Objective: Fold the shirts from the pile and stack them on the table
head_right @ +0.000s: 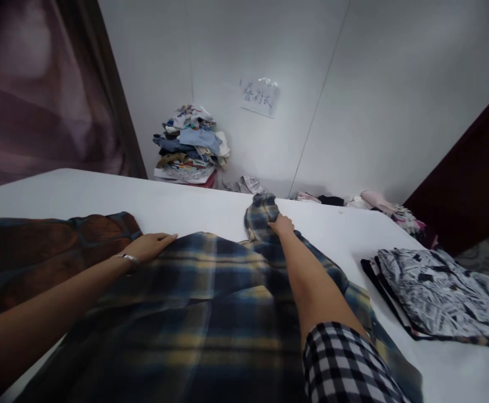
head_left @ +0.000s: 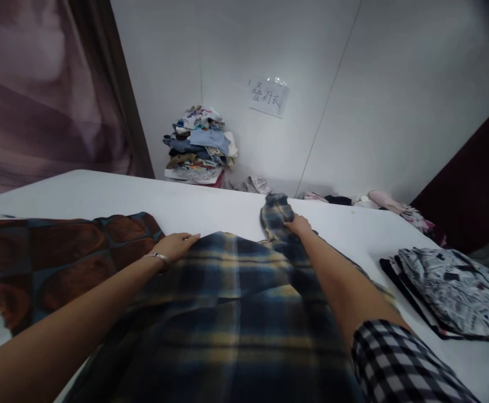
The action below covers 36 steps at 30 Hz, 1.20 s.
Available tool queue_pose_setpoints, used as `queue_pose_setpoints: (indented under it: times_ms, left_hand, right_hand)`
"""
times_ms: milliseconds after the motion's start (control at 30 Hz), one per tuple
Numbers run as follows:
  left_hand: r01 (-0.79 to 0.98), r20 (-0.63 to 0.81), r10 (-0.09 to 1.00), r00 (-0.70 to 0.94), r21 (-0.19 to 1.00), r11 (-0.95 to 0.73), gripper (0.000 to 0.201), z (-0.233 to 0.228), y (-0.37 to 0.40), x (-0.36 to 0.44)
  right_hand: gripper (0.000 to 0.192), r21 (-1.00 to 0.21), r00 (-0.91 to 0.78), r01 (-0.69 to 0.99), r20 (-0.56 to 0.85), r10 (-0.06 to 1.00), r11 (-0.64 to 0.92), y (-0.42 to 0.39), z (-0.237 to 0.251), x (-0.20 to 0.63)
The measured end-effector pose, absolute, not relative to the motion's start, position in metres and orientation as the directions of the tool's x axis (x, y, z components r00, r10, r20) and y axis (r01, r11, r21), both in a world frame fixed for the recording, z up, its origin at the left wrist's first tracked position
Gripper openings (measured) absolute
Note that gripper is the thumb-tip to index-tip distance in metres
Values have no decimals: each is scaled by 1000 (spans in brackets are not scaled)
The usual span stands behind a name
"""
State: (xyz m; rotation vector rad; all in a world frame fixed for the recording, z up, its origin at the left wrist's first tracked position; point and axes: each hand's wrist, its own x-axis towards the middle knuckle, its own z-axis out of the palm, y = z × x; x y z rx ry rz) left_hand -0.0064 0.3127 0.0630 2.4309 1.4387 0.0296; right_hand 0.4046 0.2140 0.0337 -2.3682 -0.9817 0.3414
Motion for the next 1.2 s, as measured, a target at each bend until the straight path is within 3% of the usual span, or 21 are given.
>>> queue_pose_setpoints:
  times_ms: [100, 200, 333, 567, 733, 867, 967, 1100, 1200]
  left_hand:
    - [862, -207, 847, 489, 267, -432, 61, 70, 315, 2]
    - [861, -257, 826, 502, 240, -449, 34, 71, 312, 9]
    - [844, -262, 804, 534, 221, -489, 9, 72, 306, 12]
    - [850, 32, 881, 471, 250, -464, 20, 115, 301, -8]
    - [736, 293, 793, 534, 301, -606, 32, 138, 246, -41]
    - [592, 352, 632, 690, 227, -773, 35, 111, 189, -82]
    - [498, 309, 546, 779, 224, -838, 31, 72, 158, -108]
    - [469, 239, 524, 817, 253, -846, 27, 44, 141, -118]
    - [501, 284, 544, 790, 213, -839, 27, 50, 137, -114]
  right_hand:
    - [33, -671, 701, 515, -28, 713, -533, 232, 26, 406]
    - [20, -801, 703, 421, -10, 711, -427, 239, 29, 411]
    - [22, -941, 741, 266, 61, 669, -209, 229, 48, 423]
    - [20, -981, 794, 118, 187, 578, 156, 170, 113, 437]
    - [24, -889, 683, -19, 323, 655, 458, 72, 140, 433]
    - [30, -940, 621, 148, 330, 711, 308, -39, 112, 412]
    - [36, -965, 607, 232, 240, 758, 120, -111, 72, 385]
    - [48, -938, 523, 327, 76, 849, -118, -156, 38, 352]
    - [48, -951, 559, 249, -16, 829, -186, -156, 37, 338]
